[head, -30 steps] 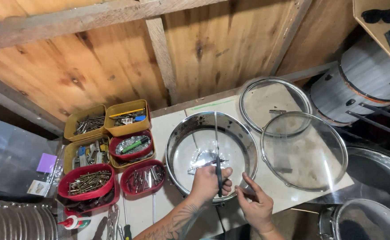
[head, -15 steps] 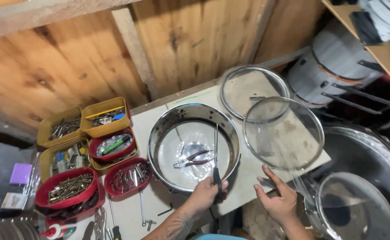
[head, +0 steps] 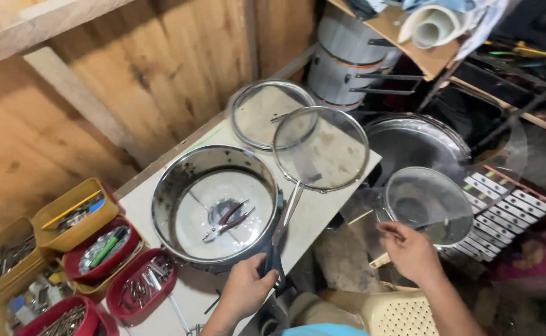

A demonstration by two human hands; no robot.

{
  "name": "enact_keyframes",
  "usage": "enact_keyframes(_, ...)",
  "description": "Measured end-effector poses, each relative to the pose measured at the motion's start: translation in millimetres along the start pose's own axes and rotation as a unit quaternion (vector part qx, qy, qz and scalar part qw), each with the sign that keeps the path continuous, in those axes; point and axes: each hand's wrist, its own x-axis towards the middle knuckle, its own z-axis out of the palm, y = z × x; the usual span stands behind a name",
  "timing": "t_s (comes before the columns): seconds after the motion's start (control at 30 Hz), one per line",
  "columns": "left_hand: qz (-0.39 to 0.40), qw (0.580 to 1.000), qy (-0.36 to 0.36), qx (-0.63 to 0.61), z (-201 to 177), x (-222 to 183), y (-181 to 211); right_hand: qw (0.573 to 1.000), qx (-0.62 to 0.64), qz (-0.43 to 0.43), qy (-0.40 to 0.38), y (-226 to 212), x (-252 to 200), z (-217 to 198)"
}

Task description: Repairing a snare drum by using tools to adjust or install components like drum heads and snare wires.

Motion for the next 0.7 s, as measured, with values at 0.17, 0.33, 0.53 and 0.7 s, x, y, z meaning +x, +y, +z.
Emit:
enact_keyframes(0.17, -0.014, 0.999, -0.032, 0.027, 9, 13, -1, 0.972, -0.233, 0.014, 0.018, 97, 19, -22)
enact_keyframes(0.33, 0.035, 0.997, -0.045, 0.046, 9, 18, 22, 0.969, -0.230, 0.072, 0.052, 151, 18, -45)
enact_keyframes(0.53, -0.011, 0.995, -0.092, 0.041, 8, 31, 45, 0.984, -0.109, 0.073, 0.118, 139, 2, -59)
enact_keyframes(0.7, -0.057, 0.993, -0.092, 0.051, 22, 66, 39, 0.982, -0.072, 0.157, 0.074, 117, 27, -68)
